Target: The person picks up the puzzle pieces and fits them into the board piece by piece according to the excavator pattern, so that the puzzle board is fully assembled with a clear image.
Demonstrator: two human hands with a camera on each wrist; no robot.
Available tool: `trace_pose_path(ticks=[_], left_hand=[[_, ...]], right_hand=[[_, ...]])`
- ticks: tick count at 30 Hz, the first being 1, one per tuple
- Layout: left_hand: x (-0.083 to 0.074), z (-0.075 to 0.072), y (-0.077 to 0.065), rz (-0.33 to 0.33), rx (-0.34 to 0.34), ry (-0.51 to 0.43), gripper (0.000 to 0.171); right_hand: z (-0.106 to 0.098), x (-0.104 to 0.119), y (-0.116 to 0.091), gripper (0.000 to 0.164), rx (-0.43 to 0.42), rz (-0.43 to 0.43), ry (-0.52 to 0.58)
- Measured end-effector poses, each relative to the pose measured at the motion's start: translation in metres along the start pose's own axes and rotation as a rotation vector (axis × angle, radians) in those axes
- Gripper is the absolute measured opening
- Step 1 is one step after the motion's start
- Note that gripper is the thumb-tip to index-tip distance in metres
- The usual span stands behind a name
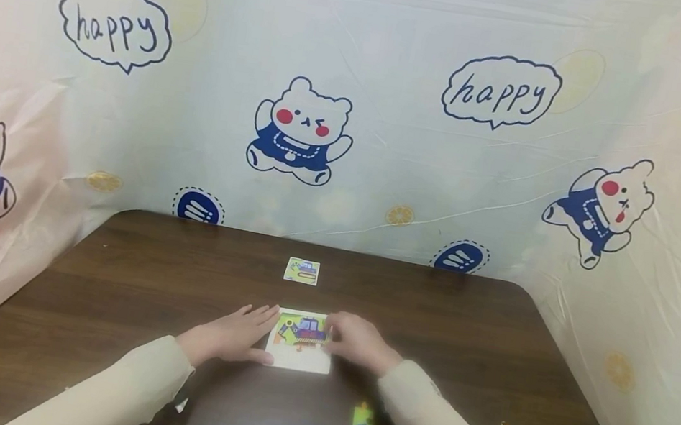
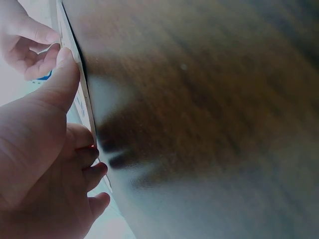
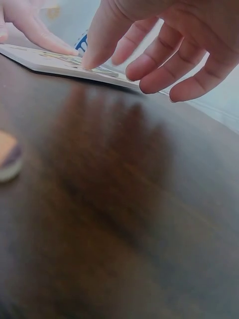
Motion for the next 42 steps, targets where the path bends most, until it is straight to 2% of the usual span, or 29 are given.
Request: trace_pose_path(ticks=[6, 21, 29, 42], left_hand=[[0.001, 0.001, 0.002, 0.004, -0.008, 0.017, 0.082], [-0.002, -0.002, 0.000, 0.015, -0.007, 0.016, 0.081], [0.000, 0.000, 0.002, 0.010, -0.006, 0.001, 0.081], [0.002, 0.003, 0.005, -0.005, -0.001, 0.005, 0.082]], right_hand=[[0.000, 0.003, 0.000, 0.009, 0.008, -0.039, -0.005], [-0.004, 0.009, -0.006, 0.014, 0.006, -0.053, 0.011], [-0.009, 0.015, -0.029, 0.025, 0.010, -0.051, 0.048], [-0.017, 0.020, -0.080, 0.028, 0.001, -0.059, 0.061]])
Point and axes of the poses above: each hand's wrist, its own y-axis towards the middle knuckle, its own z-axis out of the palm, x = y × z, the point moved 4 cm from there along y, towards the middle knuckle, and after that the axes turned 15 degrees about -z, right-handed, at the moved point
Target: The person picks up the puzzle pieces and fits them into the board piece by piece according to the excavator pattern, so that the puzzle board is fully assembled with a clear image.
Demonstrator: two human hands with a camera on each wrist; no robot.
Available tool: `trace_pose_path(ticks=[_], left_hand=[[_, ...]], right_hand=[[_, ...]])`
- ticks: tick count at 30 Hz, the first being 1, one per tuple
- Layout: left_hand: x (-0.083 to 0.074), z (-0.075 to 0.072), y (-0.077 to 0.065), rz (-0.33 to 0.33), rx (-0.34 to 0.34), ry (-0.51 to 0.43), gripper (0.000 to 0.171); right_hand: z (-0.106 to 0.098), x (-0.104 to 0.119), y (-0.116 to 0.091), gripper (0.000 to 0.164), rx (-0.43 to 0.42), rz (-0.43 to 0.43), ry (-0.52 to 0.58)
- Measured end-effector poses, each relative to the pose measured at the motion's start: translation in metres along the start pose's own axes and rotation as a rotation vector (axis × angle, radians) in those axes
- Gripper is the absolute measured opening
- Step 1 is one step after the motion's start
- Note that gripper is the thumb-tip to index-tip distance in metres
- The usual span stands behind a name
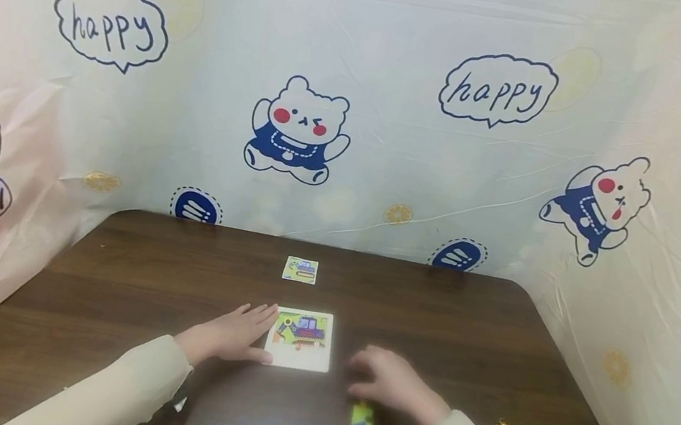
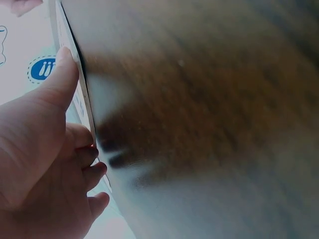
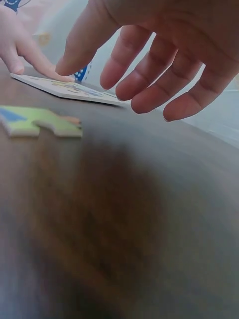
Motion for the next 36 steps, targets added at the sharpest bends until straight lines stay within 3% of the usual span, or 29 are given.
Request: trace_pose_path(ticks=[15, 36], left_hand=[[0.002, 0.000, 0.000, 0.005, 0.015, -0.006, 0.083], [0.002, 0.001, 0.000, 0.026, 0.007, 0.015, 0.091]], right_hand=[[0.006, 0.007, -0.039, 0.026, -0.013, -0.030, 0.005], [0.009, 0.010, -0.046, 0.024, -0.064, -0.075, -0.104]])
Point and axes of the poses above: each hand's wrist, its own y-axis towards the middle knuckle, its own z-axis out of the palm, x = y × z, the point moved 4 cm from there along y, towards the middle knuckle, and after that the axes turned 15 degrees about -z, right-handed, at the moved point
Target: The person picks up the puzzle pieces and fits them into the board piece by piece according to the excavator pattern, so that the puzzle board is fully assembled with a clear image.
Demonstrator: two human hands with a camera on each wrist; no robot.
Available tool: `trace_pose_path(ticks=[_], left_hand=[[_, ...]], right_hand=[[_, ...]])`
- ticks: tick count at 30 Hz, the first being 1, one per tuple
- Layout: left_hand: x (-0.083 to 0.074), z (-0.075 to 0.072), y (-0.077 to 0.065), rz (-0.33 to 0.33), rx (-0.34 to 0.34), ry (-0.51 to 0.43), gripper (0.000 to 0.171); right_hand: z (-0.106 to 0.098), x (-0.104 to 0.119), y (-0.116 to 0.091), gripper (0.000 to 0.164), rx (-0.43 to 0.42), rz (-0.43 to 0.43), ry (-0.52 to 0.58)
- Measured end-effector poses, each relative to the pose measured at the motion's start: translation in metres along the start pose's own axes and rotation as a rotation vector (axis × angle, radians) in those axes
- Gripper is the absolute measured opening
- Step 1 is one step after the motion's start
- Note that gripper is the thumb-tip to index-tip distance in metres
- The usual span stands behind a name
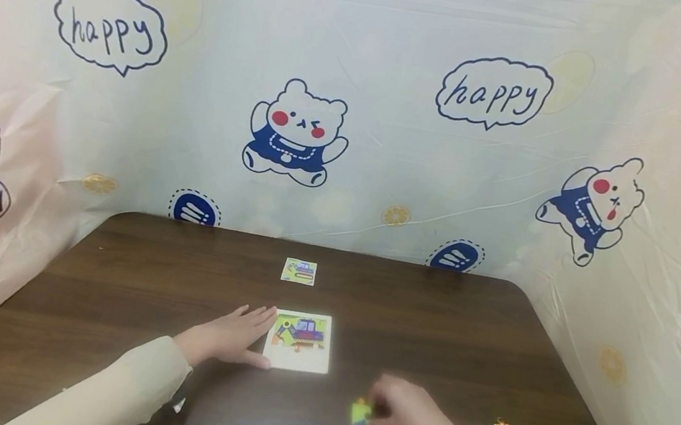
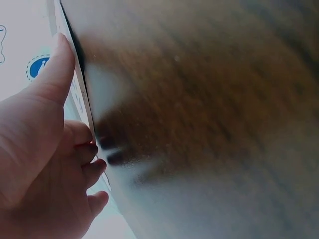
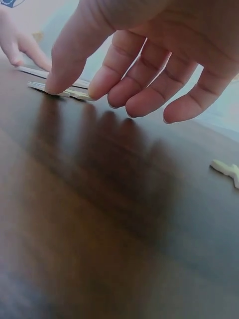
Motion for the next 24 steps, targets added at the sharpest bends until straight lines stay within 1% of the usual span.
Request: trace_pose_path(ticks=[5, 11, 14, 18, 21, 24], left_hand=[[-0.001, 0.000, 0.000, 0.001, -0.002, -0.002, 0.091], [-0.001, -0.001, -0.002, -0.001, 0.003, -0.010, 0.093], [-0.002, -0.002, -0.003, -0.006, 0.003, -0.007, 0.094], [-0.003, -0.003, -0.004, -0.007, -0.007, -0.001, 0.094], [-0.004, -0.004, -0.004, -0.005, -0.011, -0.002, 0.094], [-0.004, -0.003, -0.004, -0.005, -0.010, -0.001, 0.094]], right_hand=[[-0.006, -0.001, 0.007, 0.022, -0.011, 0.006, -0.005], [-0.015, -0.005, 0.024, 0.019, -0.003, 0.029, -0.004], [-0.019, -0.007, 0.036, 0.019, -0.004, 0.037, -0.004], [-0.021, -0.009, 0.055, 0.019, -0.009, 0.023, -0.032], [-0.020, -0.010, 0.070, 0.020, -0.009, 0.012, -0.049], [-0.016, -0.009, 0.085, 0.020, 0.002, 0.020, -0.031]])
Point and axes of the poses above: each hand's wrist, its own y-axis towards the middle knuckle, its own z-axis out of the palm, x = y × z, the point moved 4 cm from there along y, towards the middle knuckle, and after that the axes turned 15 degrees about -z, right-handed, at the moved point
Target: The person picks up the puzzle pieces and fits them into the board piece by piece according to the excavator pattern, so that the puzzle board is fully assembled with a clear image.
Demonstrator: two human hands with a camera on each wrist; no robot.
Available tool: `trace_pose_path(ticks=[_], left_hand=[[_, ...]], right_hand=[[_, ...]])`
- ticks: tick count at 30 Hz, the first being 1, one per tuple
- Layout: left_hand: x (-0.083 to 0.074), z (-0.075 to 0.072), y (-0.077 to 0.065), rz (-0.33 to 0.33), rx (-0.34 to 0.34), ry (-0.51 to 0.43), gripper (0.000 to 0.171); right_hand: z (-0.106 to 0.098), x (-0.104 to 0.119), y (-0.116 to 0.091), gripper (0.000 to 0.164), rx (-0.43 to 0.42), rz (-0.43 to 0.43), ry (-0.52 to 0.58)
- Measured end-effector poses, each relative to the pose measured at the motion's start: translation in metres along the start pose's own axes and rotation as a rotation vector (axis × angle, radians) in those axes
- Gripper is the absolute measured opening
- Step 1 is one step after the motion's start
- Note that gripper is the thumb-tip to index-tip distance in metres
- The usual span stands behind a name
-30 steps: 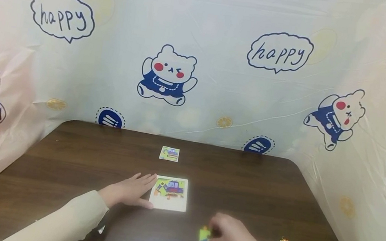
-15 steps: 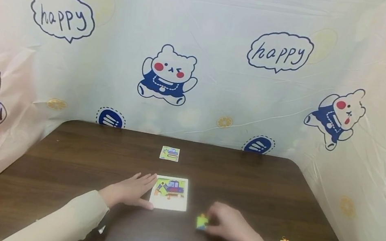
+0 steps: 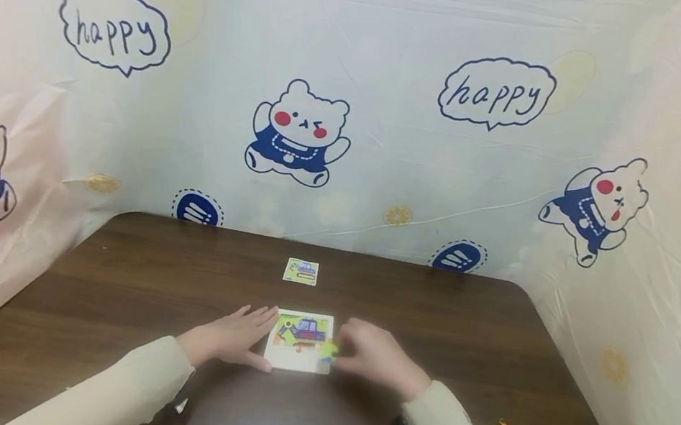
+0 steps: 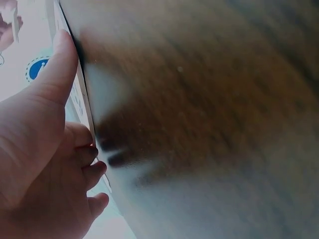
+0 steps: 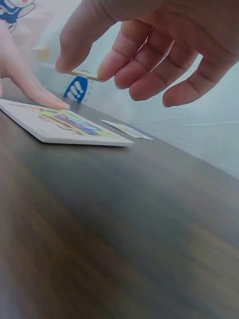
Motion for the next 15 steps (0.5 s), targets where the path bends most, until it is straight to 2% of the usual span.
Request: trace_pose_path(ticks=[7, 15], left_hand=[[0.000, 0.000, -0.001, -0.005, -0.004, 0.007, 0.094], [0.000, -0.001, -0.002, 0.005, -0.014, 0.001, 0.094]], right_hand=[[0.015, 0.007, 0.032, 0.019, 0.023, -0.036, 0.041], [0.039, 0.009, 0.058, 0.016, 0.045, -0.105, -0.002]])
Point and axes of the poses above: each hand's wrist, its own y-axis towards the middle knuckle, its own z-axis out of the palm, x = y × z, the point moved 4 cm from there along y, towards the middle knuckle, and after that the axes turned 15 degrees about -z, right-handed, at the moved point
